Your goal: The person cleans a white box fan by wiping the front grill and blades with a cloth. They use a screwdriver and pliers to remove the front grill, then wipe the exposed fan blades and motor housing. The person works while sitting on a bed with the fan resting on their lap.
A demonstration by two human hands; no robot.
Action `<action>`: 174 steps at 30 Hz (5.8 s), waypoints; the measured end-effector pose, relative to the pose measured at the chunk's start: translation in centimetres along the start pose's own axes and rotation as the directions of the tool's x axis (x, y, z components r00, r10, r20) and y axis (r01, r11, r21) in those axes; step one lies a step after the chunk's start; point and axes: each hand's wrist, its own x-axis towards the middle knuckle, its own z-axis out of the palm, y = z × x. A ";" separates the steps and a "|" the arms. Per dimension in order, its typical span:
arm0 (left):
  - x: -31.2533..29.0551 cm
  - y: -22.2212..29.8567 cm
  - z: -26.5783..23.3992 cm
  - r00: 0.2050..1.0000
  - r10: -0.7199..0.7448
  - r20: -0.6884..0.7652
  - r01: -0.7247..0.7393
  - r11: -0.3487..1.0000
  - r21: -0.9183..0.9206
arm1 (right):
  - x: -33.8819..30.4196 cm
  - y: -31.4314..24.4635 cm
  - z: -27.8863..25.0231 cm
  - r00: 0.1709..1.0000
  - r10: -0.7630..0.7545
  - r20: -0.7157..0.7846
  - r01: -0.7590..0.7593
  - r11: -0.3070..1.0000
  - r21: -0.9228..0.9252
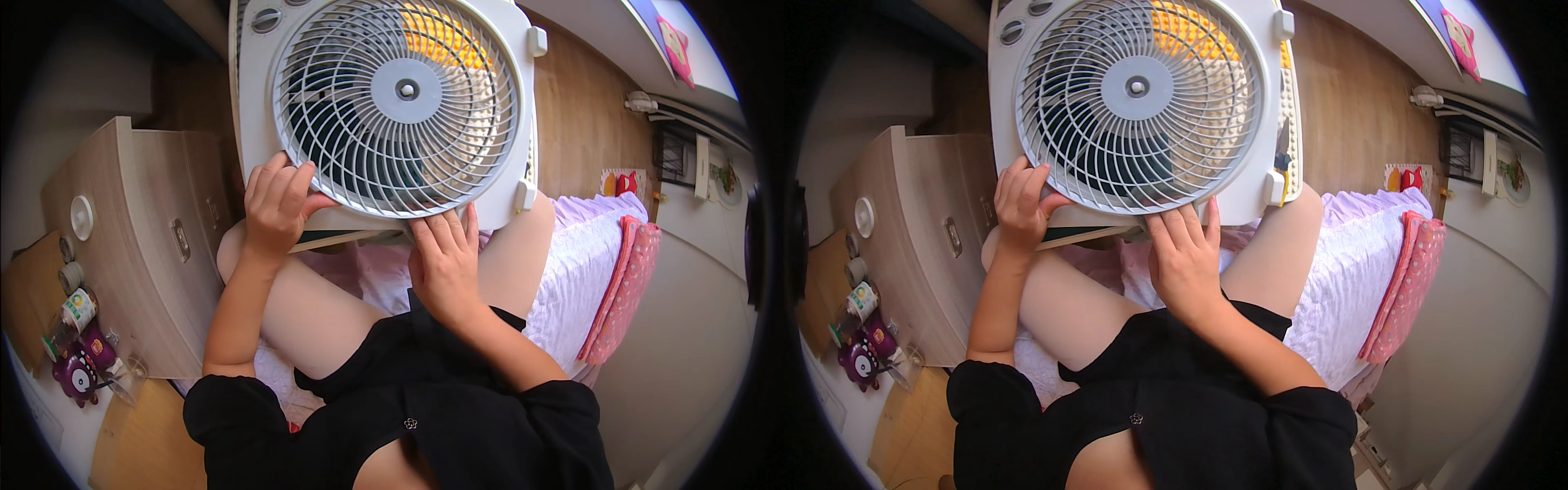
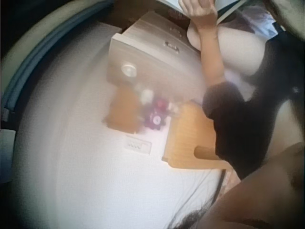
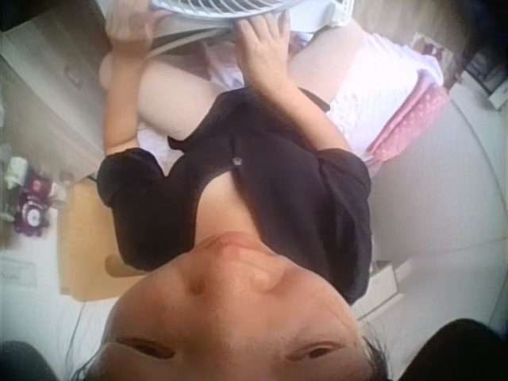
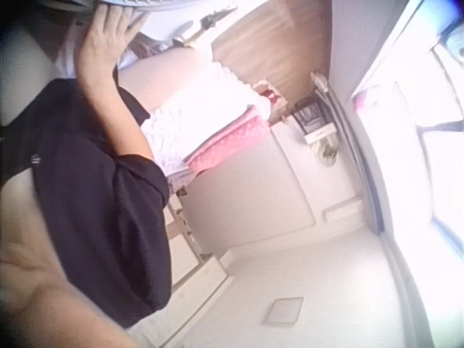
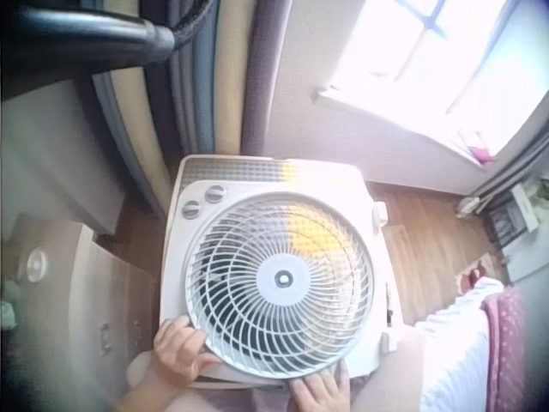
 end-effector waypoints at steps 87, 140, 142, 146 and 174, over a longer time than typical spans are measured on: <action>-1.7 7.2 -3.9 0.500 -0.835 0.232 0.760 0.294 -0.579 | -1.8 5.9 2.6 0.980 -0.028 -0.195 0.076 0.966 0.248; -0.2 14.6 1.1 0.010 -0.714 0.700 0.604 -0.553 -0.574 | -2.2 12.6 -6.4 0.822 0.414 0.391 -0.365 -0.144 0.920; -0.2 14.3 0.9 0.051 -0.701 0.711 0.598 -0.549 -0.584 | -1.9 12.5 -6.8 0.839 0.473 0.269 -0.328 0.045 0.943; -0.2 14.2 1.2 -0.043 -0.485 0.873 0.524 -0.755 -0.394 | -1.0 13.6 -7.2 0.837 0.482 0.257 -0.367 0.149 0.918; 6.3 11.2 -4.7 0.392 -0.829 0.399 0.195 -0.349 -0.917 | -0.2 13.1 -4.9 0.841 0.321 0.436 -0.531 0.330 0.780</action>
